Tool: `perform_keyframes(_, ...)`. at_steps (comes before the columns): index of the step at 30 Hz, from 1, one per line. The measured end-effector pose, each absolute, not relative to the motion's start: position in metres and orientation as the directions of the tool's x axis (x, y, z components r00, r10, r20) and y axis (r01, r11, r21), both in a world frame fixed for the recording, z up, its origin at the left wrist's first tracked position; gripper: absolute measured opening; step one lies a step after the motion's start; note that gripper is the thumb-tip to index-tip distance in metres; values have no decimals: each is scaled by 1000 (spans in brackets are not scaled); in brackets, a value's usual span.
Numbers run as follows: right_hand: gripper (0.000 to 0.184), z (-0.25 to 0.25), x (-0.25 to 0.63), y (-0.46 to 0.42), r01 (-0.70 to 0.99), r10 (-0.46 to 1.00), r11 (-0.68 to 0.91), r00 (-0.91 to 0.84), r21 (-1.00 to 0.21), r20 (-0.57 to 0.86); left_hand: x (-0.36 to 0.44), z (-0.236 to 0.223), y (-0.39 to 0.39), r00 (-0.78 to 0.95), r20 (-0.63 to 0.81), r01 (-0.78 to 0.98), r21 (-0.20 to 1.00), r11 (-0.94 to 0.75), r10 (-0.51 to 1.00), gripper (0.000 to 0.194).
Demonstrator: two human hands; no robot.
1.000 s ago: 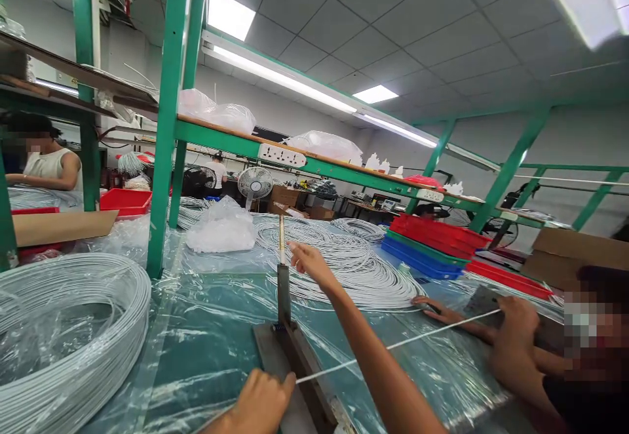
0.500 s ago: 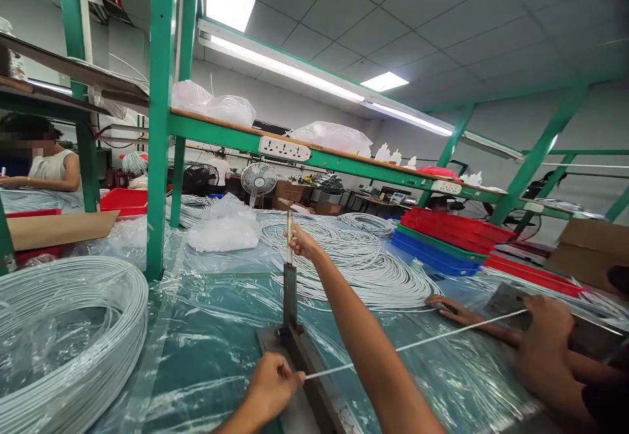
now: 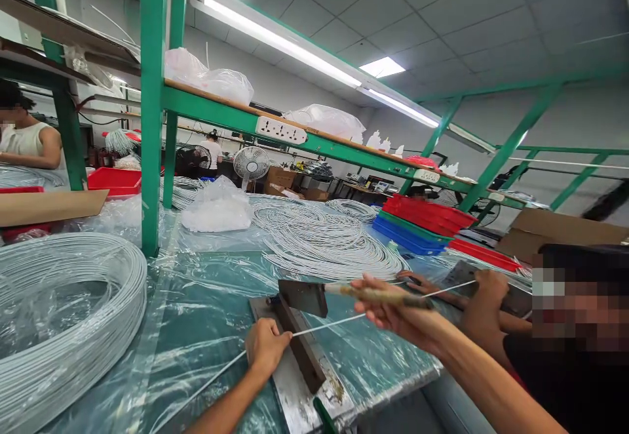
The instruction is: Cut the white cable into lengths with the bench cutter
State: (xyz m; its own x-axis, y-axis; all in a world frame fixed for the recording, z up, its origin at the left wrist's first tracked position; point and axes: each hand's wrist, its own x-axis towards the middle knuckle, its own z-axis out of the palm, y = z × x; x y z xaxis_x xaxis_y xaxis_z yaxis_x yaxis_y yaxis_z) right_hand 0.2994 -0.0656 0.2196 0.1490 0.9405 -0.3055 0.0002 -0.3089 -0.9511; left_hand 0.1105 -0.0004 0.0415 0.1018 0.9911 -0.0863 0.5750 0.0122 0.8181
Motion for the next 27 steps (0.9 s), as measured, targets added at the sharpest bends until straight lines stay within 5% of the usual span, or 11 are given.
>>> perform_keyframes(6, 63, 174, 302, -123, 97, 889, -450, 138, -888, -436, 109, 46, -3, 113, -63, 605, 796, -19, 992, 22)
perform_keyframes(12, 24, 133, 301, -127, 320, 825, -549, 61, -772, -561, 108, 48, -4, 123, -52, 614, 789, -35, 991, 20)
perform_keyframes(17, 28, 116, 300, -132, 482, 907, -391, 58, -784, -417, 108, 47, -5, 120, -40, 608, 793, -42, 992, 21)
perform_keyframes(27, 24, 113, 297, -146, 481, 960, -276, 86, -832, -268, 109, 50, -8, 96, -44, 568, 823, -18, 994, 23)
